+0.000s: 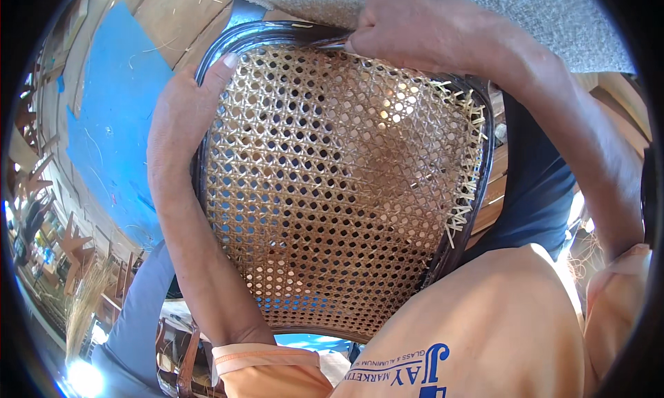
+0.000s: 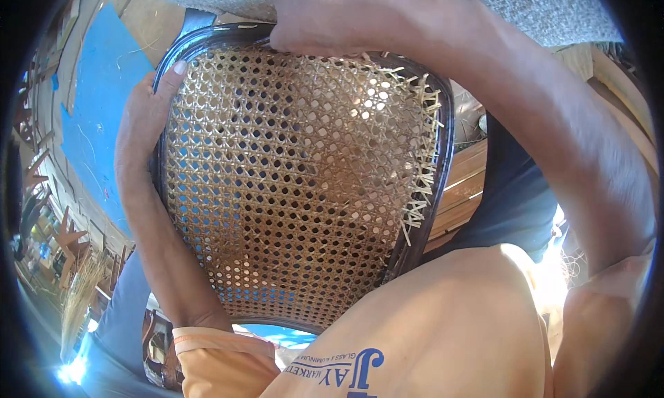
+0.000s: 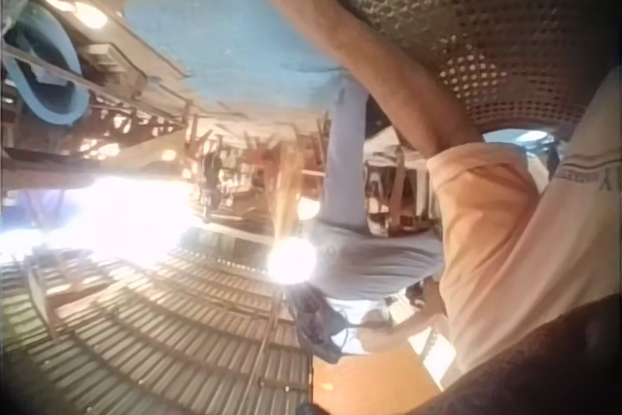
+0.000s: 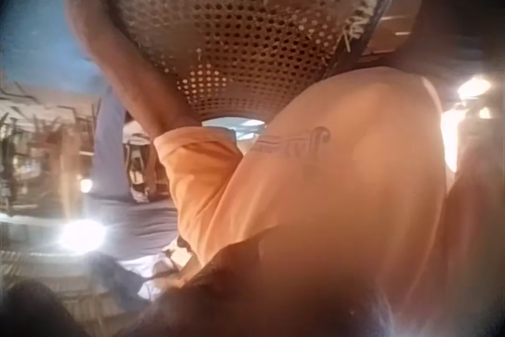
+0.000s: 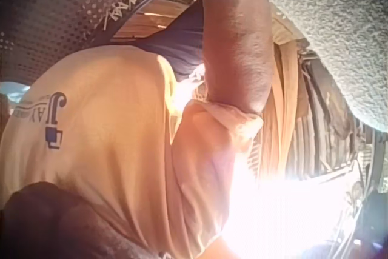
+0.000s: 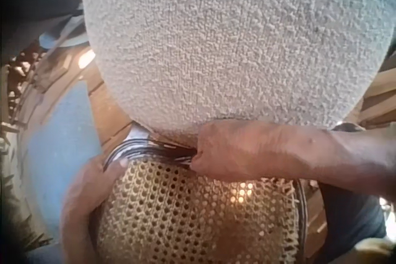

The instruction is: Trimming and securing woven cane webbing onto a wooden chair seat using a knife and pliers.

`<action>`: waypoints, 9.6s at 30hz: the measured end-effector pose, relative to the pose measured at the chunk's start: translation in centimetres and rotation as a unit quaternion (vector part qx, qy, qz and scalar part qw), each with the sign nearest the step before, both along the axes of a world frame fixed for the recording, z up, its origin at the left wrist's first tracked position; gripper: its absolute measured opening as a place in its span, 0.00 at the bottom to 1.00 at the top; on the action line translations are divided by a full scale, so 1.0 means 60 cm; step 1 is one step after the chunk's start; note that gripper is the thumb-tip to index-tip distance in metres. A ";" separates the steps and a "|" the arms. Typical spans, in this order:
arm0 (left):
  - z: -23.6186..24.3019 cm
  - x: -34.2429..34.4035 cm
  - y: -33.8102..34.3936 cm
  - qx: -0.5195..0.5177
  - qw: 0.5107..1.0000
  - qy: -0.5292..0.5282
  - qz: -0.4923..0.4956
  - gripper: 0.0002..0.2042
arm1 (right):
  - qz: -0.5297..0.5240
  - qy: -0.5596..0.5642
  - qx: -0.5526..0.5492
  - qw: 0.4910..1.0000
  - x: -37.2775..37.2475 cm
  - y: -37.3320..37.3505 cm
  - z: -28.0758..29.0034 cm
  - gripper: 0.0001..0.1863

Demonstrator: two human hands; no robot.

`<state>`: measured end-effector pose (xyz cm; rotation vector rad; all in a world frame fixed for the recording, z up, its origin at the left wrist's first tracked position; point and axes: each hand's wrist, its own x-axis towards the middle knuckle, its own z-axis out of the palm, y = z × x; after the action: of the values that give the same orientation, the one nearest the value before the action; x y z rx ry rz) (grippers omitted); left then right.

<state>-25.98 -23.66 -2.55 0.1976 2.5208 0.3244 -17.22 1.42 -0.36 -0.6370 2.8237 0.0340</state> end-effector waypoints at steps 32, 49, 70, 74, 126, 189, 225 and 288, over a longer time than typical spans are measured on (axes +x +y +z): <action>-0.014 -0.003 -0.002 -0.019 0.999 0.038 -0.009 0.35 | -0.294 -0.115 -0.349 0.883 0.093 -0.042 -0.064 0.17; -0.004 0.007 0.013 -0.013 0.999 0.037 -0.015 0.32 | -0.211 -0.266 -0.144 0.930 -0.038 -0.022 0.003 0.15; -0.009 0.013 0.004 -0.061 0.995 0.074 -0.017 0.35 | 0.198 0.249 -0.034 0.947 -0.001 0.016 -0.036 0.09; -0.010 0.013 0.009 -0.050 0.995 0.082 -0.010 0.36 | -0.039 0.003 -0.258 0.965 -0.002 -0.030 -0.054 0.11; -0.009 0.016 0.009 -0.023 0.998 0.066 -0.002 0.33 | -0.240 -0.110 -0.269 0.926 0.036 -0.065 -0.045 0.16; -0.031 0.058 0.130 0.050 0.930 0.163 -0.326 0.10 | -0.413 -0.090 -0.288 0.859 0.097 -0.156 -0.099 0.23; -0.034 -0.033 0.118 0.269 0.929 -0.161 -0.195 0.17 | -0.437 -0.239 -0.426 0.756 0.069 -0.125 -0.067 0.15; -0.012 -0.002 -0.020 0.068 0.995 0.038 0.067 0.31 | -0.196 -0.125 -0.169 0.958 0.078 -0.042 -0.123 0.15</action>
<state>-26.11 -24.84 -3.30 0.0953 2.5951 0.5515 -12.55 -1.10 -7.73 -0.1151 2.6682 -0.5692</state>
